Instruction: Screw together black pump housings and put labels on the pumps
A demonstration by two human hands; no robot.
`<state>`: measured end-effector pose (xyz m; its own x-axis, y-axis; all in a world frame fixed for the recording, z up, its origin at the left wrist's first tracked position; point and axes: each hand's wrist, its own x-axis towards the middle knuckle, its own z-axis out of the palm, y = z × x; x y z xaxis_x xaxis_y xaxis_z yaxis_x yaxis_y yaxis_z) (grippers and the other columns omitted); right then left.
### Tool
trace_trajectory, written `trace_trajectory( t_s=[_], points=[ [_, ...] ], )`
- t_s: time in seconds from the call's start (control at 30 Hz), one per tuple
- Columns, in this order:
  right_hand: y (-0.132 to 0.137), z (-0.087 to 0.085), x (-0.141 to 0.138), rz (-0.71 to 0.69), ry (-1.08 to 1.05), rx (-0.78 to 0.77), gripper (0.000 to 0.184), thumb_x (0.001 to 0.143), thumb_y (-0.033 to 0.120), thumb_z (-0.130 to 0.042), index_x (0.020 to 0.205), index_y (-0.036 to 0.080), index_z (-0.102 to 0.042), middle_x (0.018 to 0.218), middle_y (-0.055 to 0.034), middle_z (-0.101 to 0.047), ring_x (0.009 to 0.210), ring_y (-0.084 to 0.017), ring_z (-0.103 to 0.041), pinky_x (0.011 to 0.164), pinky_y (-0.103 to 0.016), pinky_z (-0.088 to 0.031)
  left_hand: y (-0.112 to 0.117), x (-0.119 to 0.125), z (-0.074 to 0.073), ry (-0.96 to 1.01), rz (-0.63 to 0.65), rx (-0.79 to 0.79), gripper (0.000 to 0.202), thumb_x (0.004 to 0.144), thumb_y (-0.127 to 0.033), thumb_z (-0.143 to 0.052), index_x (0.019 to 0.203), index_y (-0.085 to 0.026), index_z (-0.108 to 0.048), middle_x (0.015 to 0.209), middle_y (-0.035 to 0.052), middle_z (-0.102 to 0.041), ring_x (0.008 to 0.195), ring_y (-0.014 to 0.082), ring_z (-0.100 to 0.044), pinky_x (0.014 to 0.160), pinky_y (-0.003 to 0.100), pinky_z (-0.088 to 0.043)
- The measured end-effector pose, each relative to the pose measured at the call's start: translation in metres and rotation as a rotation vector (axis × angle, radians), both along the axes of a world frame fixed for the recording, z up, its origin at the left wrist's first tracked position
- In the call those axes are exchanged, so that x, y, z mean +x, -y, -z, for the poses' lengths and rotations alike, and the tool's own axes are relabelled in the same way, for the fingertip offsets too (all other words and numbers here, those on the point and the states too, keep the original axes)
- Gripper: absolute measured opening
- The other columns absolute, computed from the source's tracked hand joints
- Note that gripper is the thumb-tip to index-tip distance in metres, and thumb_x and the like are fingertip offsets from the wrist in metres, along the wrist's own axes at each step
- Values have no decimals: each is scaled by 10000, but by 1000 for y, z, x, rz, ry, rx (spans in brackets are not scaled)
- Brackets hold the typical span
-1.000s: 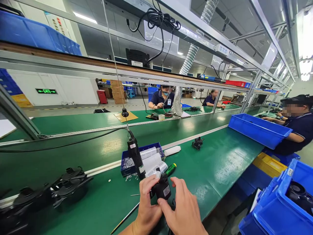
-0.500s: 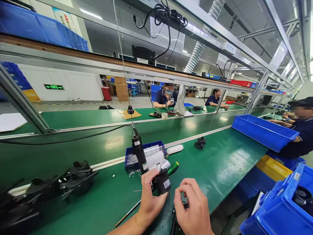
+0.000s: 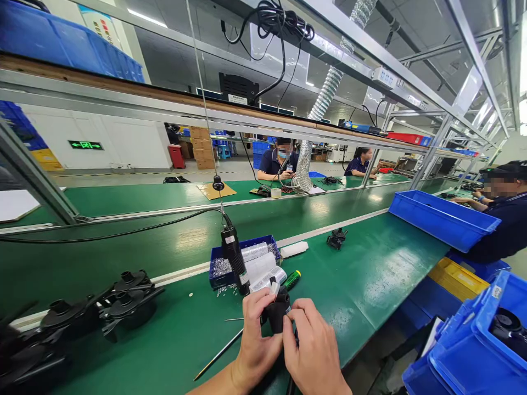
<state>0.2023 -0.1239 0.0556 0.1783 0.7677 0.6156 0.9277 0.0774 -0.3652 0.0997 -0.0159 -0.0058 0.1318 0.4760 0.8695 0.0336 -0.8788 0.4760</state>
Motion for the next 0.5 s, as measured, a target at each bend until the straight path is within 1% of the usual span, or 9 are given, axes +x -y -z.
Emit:
trace_trajectory(
  t_s=[0.07, 0.2, 0.3, 0.37, 0.4, 0.47, 0.5],
  points=[
    [1, 0, 0, -17, -68, 6, 211, 1102, 169, -496, 969, 184, -659, 1063, -88, -642, 792, -132, -659, 665, -248, -507, 1, 0, 0, 1, 15, -6, 554, 872, -81, -744, 1384, -148, -546, 1317, 104, -570, 1237, 179, -562, 1103, 319, -490],
    [7, 3, 3, -7, -141, 84, 186, 1100, 171, -532, 974, 179, -668, 1058, -92, -596, 769, -106, -639, 640, -213, -522, 0, 1, 0, 9, 52, 5, 629, 845, -85, -813, 1403, -145, -528, 1339, 113, -561, 1262, 189, -559, 1114, 329, -489],
    [17, 3, 8, 21, -186, 160, 145, 1088, 151, -562, 980, 185, -654, 1072, -91, -583, 812, -109, -644, 697, -212, -553, -5, 2, -1, 3, 26, -21, 623, 840, -89, -815, 1395, -147, -538, 1320, 102, -569, 1260, 182, -560, 1119, 310, -485],
    [22, 3, 9, 62, -119, 226, 95, 1056, 112, -610, 1045, 195, -655, 1081, -90, -590, 855, -124, -654, 752, -233, -565, -9, 2, 0, 4, -7, -66, 594, 844, -49, -751, 1390, -157, -544, 1296, 89, -580, 1253, 171, -562, 1120, 292, -483],
    [23, 3, 8, 58, -55, 232, 121, 1034, 87, -635, 1078, 199, -653, 1075, -89, -598, 865, -131, -657, 766, -245, -565, -10, 2, 0, 4, -14, -90, 589, 841, -31, -714, 1390, -163, -545, 1291, 85, -584, 1254, 168, -564, 1125, 291, -482],
    [23, 5, 4, -20, 72, 191, 176, 1000, 44, -648, 1095, 192, -642, 1044, -88, -617, 858, -143, -656, 768, -266, -566, -11, 3, 2, 13, -9, -128, 591, 838, -43, -685, 1397, -172, -541, 1300, 86, -586, 1258, 174, -568, 1129, 301, -487],
    [21, 6, 1, -79, 114, 154, 176, 990, 31, -637, 1077, 184, -634, 1026, -89, -626, 860, -151, -660, 764, -275, -568, -10, 3, 3, 19, -4, -141, 586, 843, -81, -707, 1397, -174, -540, 1306, 88, -585, 1254, 180, -571, 1125, 309, -491]
  ],
)
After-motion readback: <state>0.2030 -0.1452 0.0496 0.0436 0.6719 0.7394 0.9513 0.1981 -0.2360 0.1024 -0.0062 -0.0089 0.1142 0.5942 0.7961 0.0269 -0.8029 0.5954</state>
